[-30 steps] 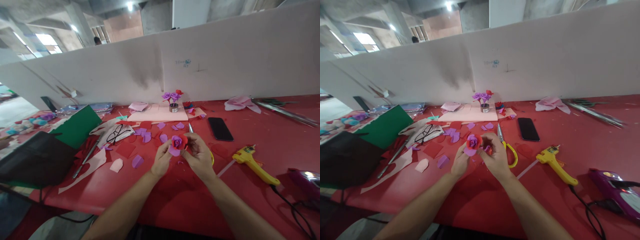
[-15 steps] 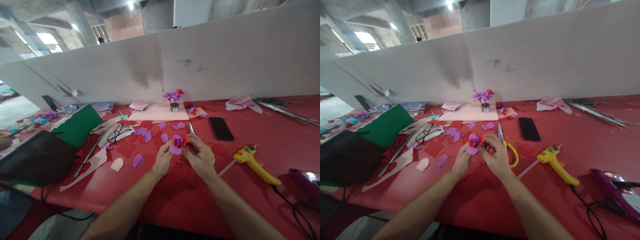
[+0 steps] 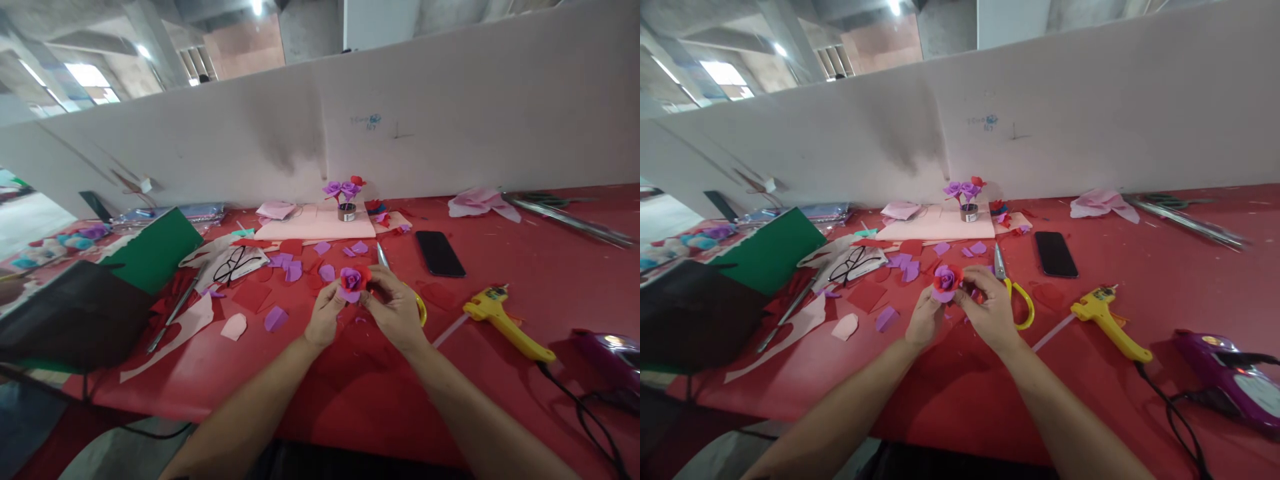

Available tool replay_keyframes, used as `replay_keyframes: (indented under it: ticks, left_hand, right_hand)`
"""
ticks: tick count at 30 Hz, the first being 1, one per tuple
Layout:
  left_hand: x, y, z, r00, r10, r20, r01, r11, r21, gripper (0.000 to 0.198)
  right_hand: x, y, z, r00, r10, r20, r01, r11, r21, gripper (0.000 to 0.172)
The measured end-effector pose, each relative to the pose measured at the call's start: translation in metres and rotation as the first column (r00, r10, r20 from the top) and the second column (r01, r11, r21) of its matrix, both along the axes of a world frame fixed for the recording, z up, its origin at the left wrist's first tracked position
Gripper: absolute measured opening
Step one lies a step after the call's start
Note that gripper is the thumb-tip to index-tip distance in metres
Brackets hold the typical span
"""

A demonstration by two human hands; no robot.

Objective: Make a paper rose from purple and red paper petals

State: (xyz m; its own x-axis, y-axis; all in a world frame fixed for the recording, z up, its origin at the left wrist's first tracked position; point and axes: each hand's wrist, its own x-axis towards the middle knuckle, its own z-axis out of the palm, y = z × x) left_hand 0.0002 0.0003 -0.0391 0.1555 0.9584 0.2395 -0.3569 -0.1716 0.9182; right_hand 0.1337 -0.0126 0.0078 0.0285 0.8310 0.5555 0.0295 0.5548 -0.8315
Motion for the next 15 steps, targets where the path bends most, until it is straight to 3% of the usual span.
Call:
replay_keyframes:
  ticks: [15]
  left_hand:
    - [0.0006,-0.0006,0.0001,0.998,-0.035,0.062,0.033,0.999,0.024,0.040]
  right_hand:
    - [-0.0015,0.0012,-0.0064,1.000,0.023,-0.005,-0.023,1.000,-0.014,0.012]
